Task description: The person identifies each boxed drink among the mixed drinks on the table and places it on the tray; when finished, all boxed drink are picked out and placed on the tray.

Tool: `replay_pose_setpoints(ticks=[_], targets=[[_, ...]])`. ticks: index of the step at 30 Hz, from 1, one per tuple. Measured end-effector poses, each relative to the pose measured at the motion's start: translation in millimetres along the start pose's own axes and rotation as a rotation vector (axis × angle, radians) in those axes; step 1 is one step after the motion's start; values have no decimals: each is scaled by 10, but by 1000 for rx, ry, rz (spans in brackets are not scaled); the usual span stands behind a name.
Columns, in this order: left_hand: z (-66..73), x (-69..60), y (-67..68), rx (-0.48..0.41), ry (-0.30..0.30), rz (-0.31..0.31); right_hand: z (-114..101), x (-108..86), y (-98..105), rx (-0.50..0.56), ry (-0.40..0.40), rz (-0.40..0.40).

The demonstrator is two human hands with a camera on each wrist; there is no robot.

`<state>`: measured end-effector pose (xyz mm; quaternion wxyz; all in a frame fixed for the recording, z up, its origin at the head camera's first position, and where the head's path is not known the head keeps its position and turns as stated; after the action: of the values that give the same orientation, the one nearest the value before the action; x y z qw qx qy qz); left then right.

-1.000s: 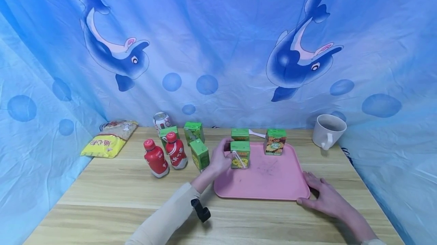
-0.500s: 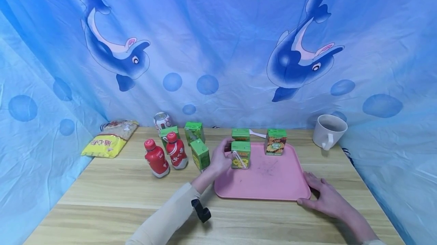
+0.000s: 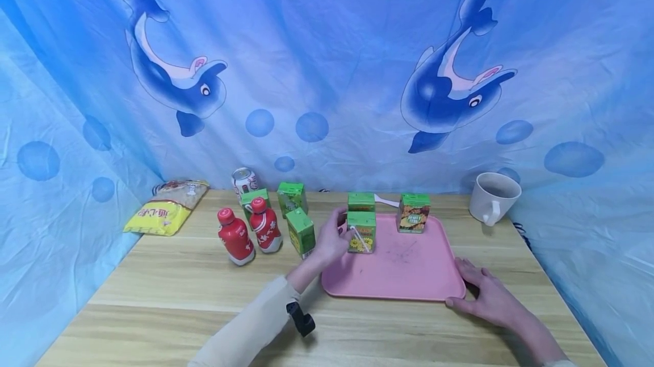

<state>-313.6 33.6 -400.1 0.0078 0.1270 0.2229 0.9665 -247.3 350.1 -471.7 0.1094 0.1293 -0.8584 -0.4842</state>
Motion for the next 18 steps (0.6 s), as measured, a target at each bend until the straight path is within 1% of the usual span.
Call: replay_pose_setpoints(ticks=[5,7,9,10,13,15,16,17,18], targets=[[92,-131,83,124,4,71,-5,-4,3,10,8,8],[168,-199,121,159,-32,96,-10,-2,6,10,14,12],[260,-266,162,180,-99,115,-12,1,3,3,20,10],[317,-306,187,187,-147,124,-9,3,0,2,18,9],[536,-454,291,158,-332,132,5,3,-15,2,11,2],[691,-560,387,110,-424,96,17,1,-21,3,17,3],[770,-609,448,73,-455,66,15,-3,-18,6,25,10],[844,-649,518,32,-474,33,16,-4,-13,7,34,16],[912,-681,596,-8,-477,-4,18,-5,-8,6,43,22]])
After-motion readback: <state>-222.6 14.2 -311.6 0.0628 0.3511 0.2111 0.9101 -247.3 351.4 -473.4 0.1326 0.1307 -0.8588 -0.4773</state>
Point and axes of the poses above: each hand's wrist, its own x-axis towards the middle knuckle, its own y-axis out of the back of the hand, z = x × y, the point moved 9 cm from there along x, towards the middle knuckle, and after that the axes turned 2 degrees about x, right-handed, at the moved point
